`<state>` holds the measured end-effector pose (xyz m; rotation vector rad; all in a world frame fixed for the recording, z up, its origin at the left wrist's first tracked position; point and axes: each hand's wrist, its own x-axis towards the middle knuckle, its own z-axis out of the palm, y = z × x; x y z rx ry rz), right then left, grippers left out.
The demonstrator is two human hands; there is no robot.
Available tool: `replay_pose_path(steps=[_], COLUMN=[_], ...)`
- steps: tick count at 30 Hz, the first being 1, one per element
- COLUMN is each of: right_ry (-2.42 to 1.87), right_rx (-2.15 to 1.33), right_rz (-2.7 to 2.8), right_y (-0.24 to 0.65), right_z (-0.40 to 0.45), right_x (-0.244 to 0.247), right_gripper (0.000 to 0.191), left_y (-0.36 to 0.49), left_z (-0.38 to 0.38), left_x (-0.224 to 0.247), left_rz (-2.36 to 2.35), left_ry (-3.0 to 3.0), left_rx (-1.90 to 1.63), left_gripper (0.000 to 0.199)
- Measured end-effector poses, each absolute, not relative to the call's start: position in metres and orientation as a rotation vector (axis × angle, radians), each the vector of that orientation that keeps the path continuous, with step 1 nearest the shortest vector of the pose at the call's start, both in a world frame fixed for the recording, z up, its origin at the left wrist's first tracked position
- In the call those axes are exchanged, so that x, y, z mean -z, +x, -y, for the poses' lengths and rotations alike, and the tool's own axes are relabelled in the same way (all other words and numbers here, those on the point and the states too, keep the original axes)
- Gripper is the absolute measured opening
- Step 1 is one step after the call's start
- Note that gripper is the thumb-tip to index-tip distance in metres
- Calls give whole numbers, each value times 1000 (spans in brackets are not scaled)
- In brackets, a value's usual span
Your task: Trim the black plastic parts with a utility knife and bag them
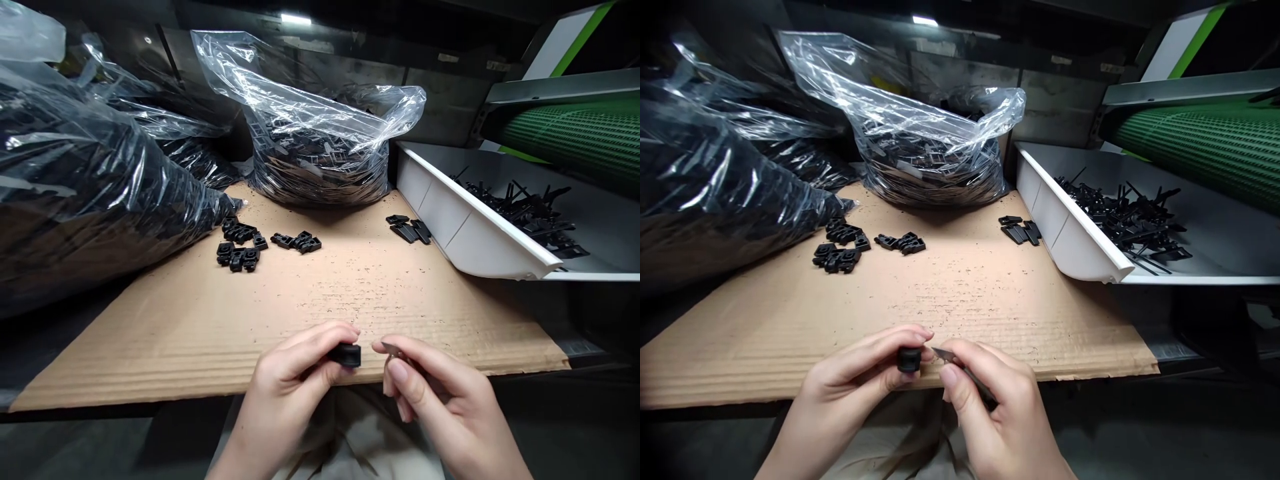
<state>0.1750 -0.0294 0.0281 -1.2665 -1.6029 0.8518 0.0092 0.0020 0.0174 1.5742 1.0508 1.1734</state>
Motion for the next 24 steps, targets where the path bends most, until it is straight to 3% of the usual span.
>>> replay_pose_path(steps=[8,12,15,21,24], right_ry=[-1189,-1219,-1227,-1157,-1145], right_rx=[-539,-562,-775,-1698,-1715], right_rz=[2035,2171,2204,2087,1942], right_y=[177,181,184,189,189], right_z=[27,22,15,7,13], right_x=[-26,-30,-37,-49,-48], right_gripper=[23,24,25,26,24], left_y=[9,8,10,11,11], left_z=[-1,-2,-2,-2,-2], left_x=[-14,-12,-13,-15,-16], left_rz=[-980,-969,-941,-996,-1034], left_ry=[1647,1676,1684,1676,1677], left_rx=[-1264,-1274,-1263,-1211,-1189], left_gripper=[36,39,41,40,35])
